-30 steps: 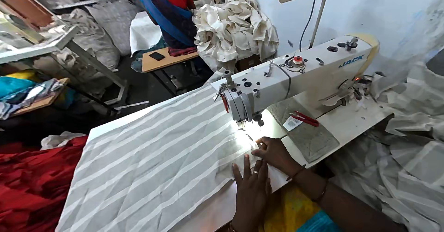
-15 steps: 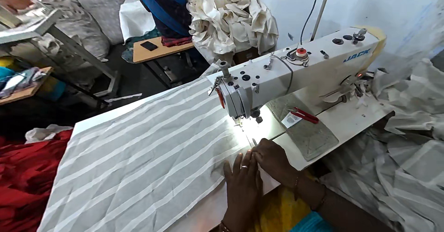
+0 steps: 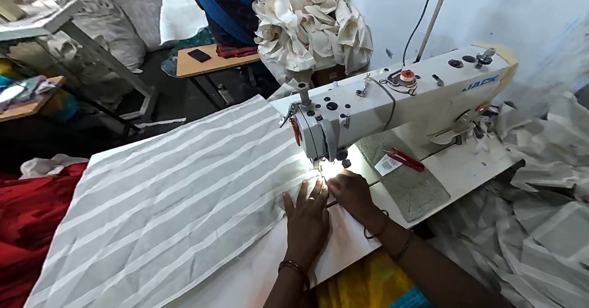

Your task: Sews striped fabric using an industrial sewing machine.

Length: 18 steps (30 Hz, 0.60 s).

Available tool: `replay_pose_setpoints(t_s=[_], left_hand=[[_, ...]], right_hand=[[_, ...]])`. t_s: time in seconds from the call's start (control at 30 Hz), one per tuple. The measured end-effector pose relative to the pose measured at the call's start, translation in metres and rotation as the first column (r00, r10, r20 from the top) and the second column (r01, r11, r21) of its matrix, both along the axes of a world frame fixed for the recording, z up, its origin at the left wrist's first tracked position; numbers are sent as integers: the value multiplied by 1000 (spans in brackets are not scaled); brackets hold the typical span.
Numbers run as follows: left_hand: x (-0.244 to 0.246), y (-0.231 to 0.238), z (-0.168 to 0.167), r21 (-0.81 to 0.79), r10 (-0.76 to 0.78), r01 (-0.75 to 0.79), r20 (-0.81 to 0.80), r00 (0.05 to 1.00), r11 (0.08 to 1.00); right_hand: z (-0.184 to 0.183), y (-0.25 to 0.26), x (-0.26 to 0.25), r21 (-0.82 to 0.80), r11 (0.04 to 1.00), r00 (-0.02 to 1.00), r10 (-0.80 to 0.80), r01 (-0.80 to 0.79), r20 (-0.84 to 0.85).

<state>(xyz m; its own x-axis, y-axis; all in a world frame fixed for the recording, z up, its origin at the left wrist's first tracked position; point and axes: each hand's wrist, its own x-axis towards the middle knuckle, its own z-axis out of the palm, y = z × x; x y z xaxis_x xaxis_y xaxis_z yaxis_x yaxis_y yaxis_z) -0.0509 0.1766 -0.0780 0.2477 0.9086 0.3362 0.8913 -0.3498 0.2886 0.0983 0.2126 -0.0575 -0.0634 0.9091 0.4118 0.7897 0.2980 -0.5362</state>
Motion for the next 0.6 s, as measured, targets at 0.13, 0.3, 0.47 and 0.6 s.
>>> replay_pose_setpoints(t_s=[0.13, 0.3, 0.47, 0.6], left_hand=[[0, 11, 6, -63, 19, -18, 19, 1000, 998], [-1, 29, 18, -129, 46, -43, 17, 999, 991], [-1, 35, 11, -148, 111, -122, -82, 990, 981], [2, 45, 25, -165, 160, -185, -153, 975, 969]], right_hand=[[5, 17, -5, -183, 983, 999, -3, 12, 49], [28, 22, 9, -428, 903, 999, 29, -14, 29], [36, 9, 90, -94, 961, 942, -232, 261, 243], [36, 21, 149, -223, 904, 883, -261, 366, 389]])
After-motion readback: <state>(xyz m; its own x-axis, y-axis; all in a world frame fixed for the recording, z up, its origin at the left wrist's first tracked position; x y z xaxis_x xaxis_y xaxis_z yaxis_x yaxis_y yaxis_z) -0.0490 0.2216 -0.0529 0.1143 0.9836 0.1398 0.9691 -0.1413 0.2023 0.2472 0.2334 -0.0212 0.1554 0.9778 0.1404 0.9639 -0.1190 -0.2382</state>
